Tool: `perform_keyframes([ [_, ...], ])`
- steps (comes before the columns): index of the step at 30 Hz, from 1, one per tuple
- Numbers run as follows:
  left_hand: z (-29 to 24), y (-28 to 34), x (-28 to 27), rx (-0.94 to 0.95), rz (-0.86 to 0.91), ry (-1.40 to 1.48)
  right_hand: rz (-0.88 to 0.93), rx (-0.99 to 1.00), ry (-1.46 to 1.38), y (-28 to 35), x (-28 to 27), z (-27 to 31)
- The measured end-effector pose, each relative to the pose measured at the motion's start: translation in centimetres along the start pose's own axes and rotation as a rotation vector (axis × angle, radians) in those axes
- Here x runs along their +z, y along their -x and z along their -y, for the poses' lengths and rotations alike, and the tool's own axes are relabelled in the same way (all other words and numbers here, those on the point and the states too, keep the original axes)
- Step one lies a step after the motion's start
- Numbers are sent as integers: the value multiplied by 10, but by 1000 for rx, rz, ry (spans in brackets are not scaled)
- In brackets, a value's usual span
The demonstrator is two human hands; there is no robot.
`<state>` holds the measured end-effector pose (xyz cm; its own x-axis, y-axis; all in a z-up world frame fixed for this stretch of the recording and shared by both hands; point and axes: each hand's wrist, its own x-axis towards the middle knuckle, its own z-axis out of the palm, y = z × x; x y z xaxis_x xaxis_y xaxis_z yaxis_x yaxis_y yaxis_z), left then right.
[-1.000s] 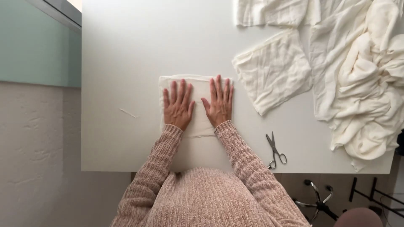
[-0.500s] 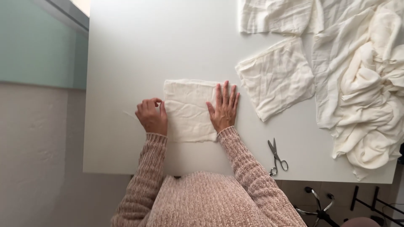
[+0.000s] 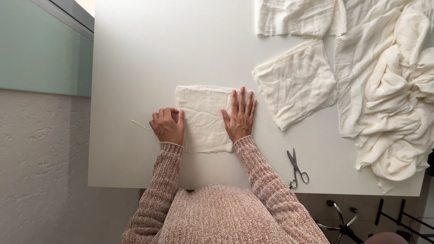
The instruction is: The person folds a piece of white fabric on a white table and cuts it into a smaller square using scissors. They repeat this process with several other pieces of fabric, folding and trimming them into uniform shapes.
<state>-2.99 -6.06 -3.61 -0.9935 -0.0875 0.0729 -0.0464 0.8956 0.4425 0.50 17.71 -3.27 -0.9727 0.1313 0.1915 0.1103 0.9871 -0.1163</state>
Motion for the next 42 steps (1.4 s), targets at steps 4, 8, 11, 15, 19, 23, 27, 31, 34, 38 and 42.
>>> perform_keyframes([
  [4, 1, 1, 5, 7, -5, 51, 3, 0, -11, 1, 0, 0],
  [8, -1, 0, 0, 35, -19, 112, 9, 3, -5, 0, -1, 1],
  [11, 3, 1, 1, 48, -19, 153, 10, 1, -4, 0, -1, 1],
  [15, -9, -2, -12, 70, -39, 233, -1, 2, 1, 0, -2, 2],
  [19, 1, -2, 1, 58, -50, 288, 8, 7, -1, 0, -3, 2],
  [23, -1, -2, -6, -14, -47, 313, 12, 10, -1, 0, -3, 2],
  [27, -2, -5, -2, -5, -30, 268, 20, 13, -2, 1, -1, 0],
  [31, -12, -15, -1, 27, -2, 220, -3, 10, -8, -1, 0, 1],
  [34, -21, -26, -1, 54, -39, 181, -16, 2, 12, 0, -2, 2],
  [38, -25, -38, 2, 94, -45, 162, -19, 2, 5, -1, -3, 2],
  [42, -7, -38, 20, 155, -138, 137, -14, 1, 0, -1, -3, 2],
])
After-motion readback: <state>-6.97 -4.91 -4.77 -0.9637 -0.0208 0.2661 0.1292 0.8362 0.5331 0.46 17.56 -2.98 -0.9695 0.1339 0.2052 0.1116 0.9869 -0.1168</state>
